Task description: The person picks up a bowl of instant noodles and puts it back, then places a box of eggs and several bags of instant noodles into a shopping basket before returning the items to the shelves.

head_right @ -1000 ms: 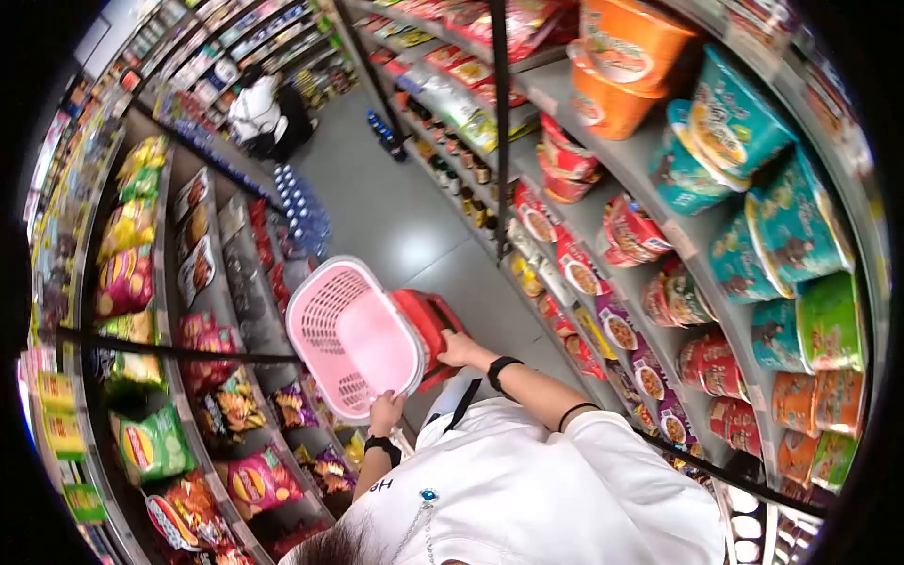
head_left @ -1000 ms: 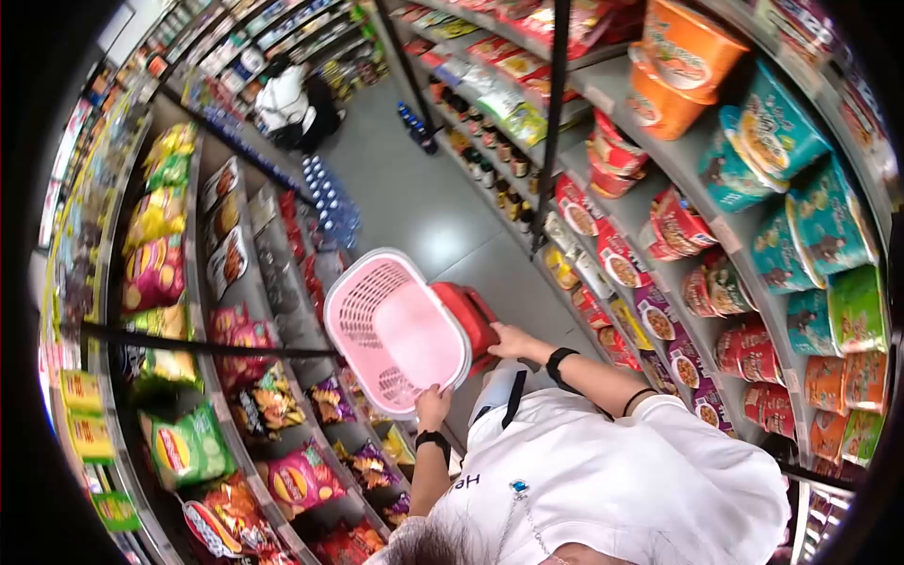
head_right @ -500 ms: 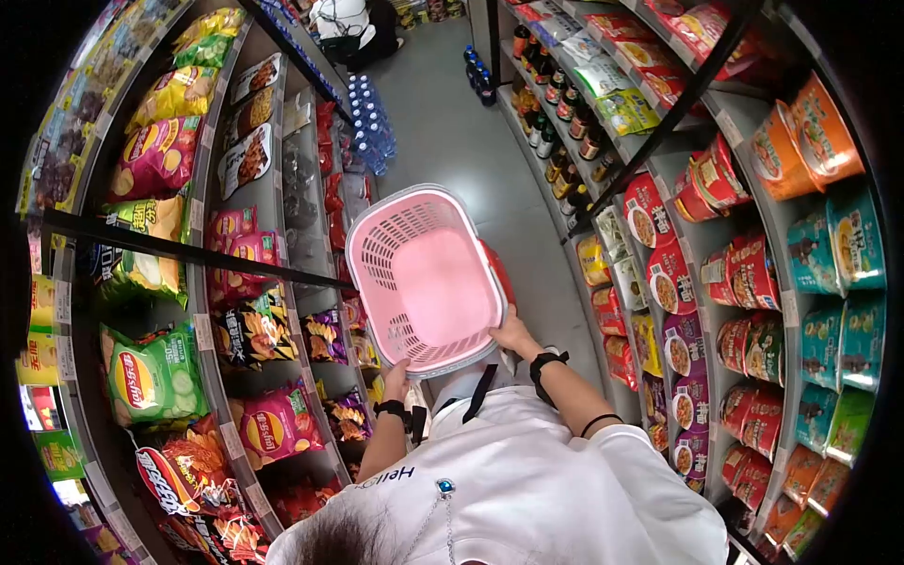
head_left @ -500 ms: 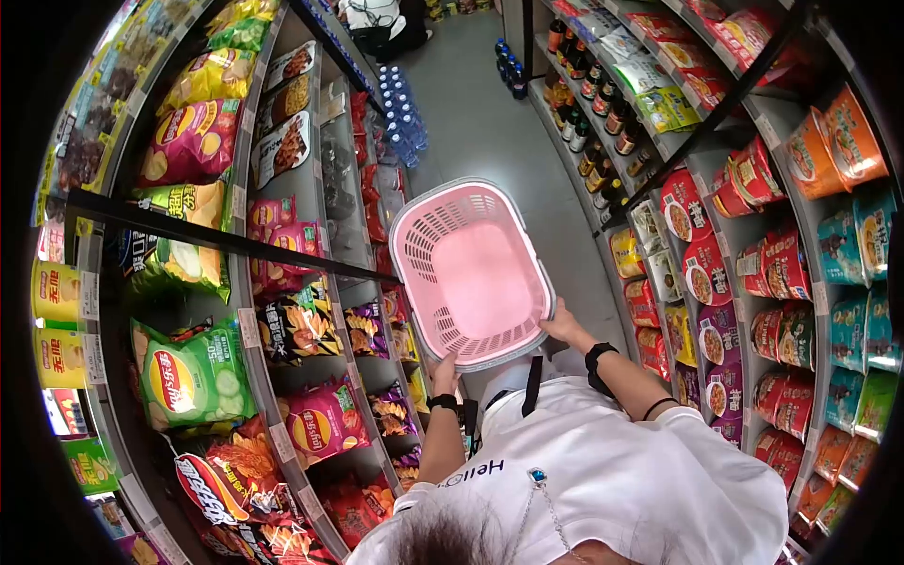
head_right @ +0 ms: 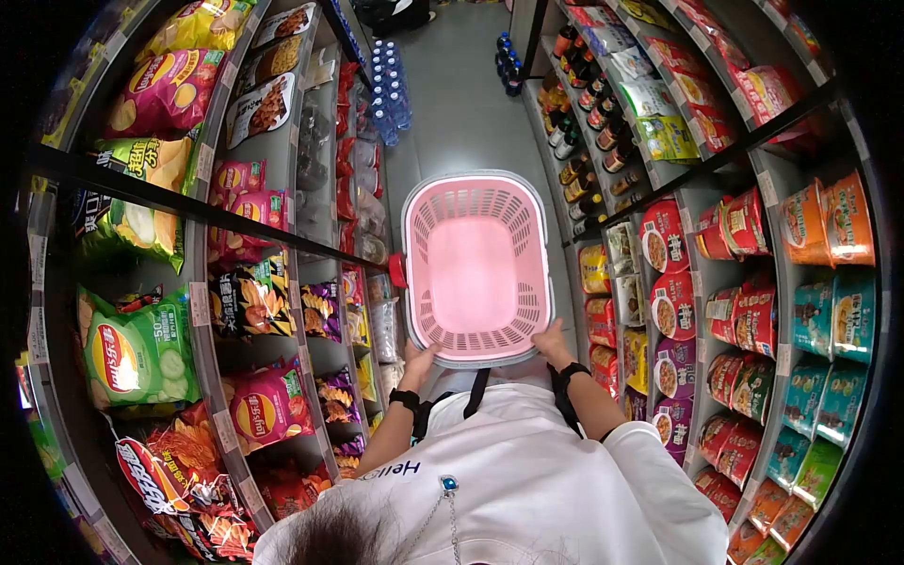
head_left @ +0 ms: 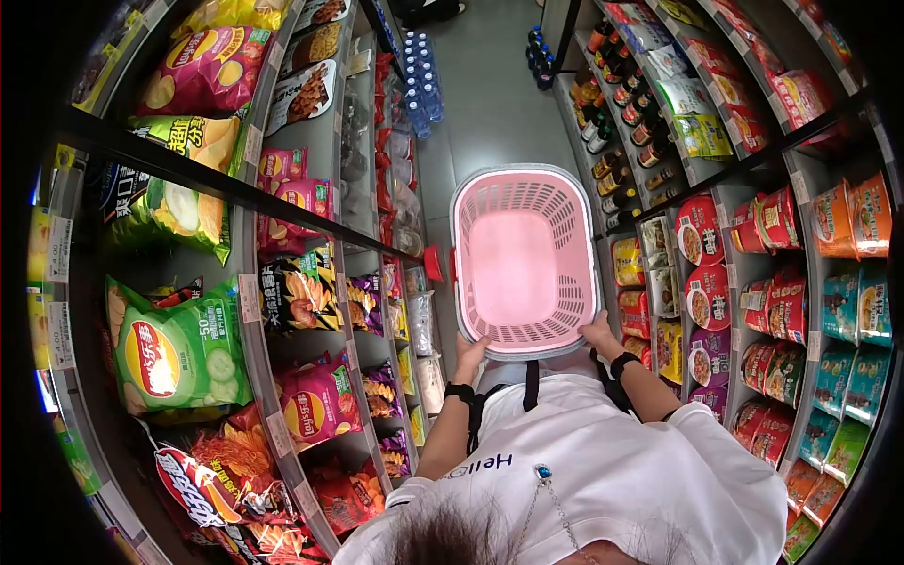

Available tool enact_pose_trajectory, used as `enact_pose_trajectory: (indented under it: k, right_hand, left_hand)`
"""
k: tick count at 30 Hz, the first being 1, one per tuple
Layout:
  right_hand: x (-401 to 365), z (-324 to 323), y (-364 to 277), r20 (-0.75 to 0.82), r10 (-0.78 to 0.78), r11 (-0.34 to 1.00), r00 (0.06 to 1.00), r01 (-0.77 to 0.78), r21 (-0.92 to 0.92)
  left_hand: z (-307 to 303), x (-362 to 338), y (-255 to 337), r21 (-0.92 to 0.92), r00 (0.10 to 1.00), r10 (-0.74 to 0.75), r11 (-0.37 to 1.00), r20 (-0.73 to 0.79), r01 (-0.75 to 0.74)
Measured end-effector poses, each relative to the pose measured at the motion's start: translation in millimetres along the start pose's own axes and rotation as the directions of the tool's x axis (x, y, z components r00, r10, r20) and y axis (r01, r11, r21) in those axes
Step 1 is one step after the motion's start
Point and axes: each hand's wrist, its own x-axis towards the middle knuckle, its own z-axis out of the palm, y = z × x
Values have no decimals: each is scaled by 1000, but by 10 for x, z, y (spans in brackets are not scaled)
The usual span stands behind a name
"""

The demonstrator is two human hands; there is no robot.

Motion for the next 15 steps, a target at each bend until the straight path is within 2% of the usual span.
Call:
enact_pose_trajectory:
  k: [4, 7, 9, 10, 13, 14, 15]
  right_hand:
    - [-19, 26, 9, 9, -10, 1000, 1000, 10, 16]
    - [128, 129, 157, 28, -81, 996, 996, 82, -28]
    - [-62, 170, -76, 70, -46, 999, 996, 48, -23]
    - [-152, 187, -202, 90, -28, 999, 996, 30, -23]
    - [-191, 251, -376, 31, -7, 1000, 999, 8, -22]
    - [-199, 239, -406, 40, -3, 1000, 999, 4, -31]
    - [-213, 231, -427, 51, 2, 999, 999, 0, -38]
  left_hand:
    - [-3, -105, 145, 3, 999, 30, 1000, -46, -30]
    - [-138, -85, 90, -24, 996, 42, 999, -75, -44]
    - [-248, -54, -40, -67, 994, 40, 997, -101, -47]
    - [-314, -33, -77, -12, 995, 44, 999, -92, -46]
    - [-363, 25, -49, 12, 999, -37, 999, -22, 37]
    - [-343, -51, 81, 62, 991, -122, 990, -57, 126]
    - [-338, -149, 213, 59, 991, -130, 989, -44, 133]
